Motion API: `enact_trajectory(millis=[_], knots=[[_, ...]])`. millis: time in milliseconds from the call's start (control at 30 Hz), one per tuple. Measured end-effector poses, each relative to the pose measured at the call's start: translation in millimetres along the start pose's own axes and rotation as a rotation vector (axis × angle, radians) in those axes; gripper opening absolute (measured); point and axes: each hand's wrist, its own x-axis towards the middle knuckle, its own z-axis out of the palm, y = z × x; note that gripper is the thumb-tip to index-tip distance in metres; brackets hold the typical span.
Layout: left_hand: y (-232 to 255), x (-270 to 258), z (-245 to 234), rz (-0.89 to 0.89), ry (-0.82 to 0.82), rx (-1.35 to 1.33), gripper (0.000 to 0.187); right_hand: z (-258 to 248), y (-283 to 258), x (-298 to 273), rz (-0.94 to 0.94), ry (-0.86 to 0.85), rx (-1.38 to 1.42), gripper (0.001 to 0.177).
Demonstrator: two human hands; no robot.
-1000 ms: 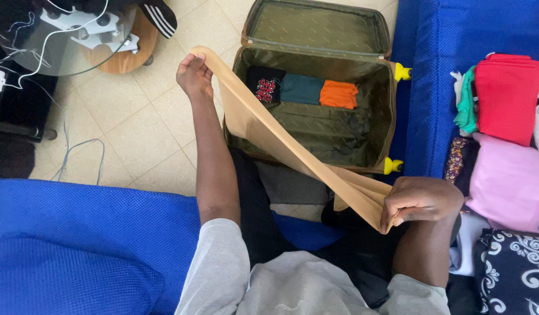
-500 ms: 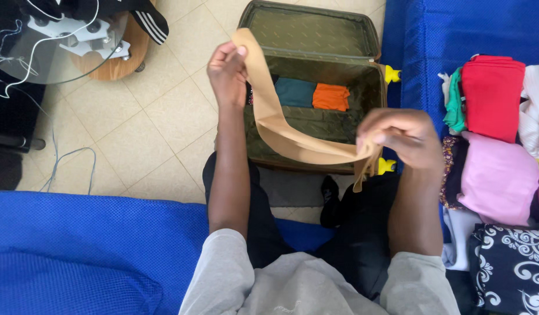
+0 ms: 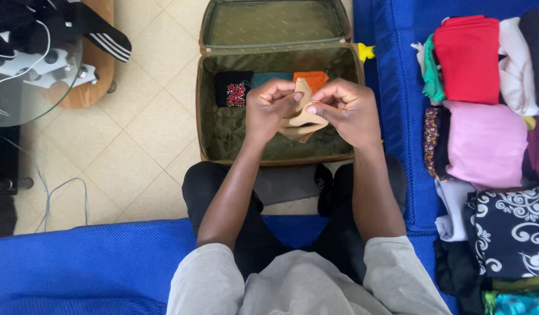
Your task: The person folds several pieces of clothing, including a beige cloth, a black and white patterned cloth, a red cloth, and a white and maroon cloth, then places them into an open suitcase.
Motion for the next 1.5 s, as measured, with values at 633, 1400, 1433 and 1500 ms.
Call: enact_trajectory(millis=[633, 1400, 1433, 1500], knots=[[0.5, -6.2, 21.7, -0.054, -0.204, 0.087, 0.018, -22.3, 7.3, -6.5, -0.09, 0.056, 0.062, 0.014], [34.7, -6.5, 18.5, -0.073, -0.28, 0.066, 0.03, -6.2, 18.1, -7.1, -0.226, 0.233, -0.032, 0.006], [34.8, -6.1, 17.3, -0.07, -0.3, 0.089, 0.032, -10.1, 20.1, -8.2, -0.243, 0.272, 0.035, 0.007], [33.5, -5.0, 14.5, -0.089, -0.356, 0.252, 0.032, -20.9, 20.1, -10.7, -0.277, 0.35, 0.1, 0.011]])
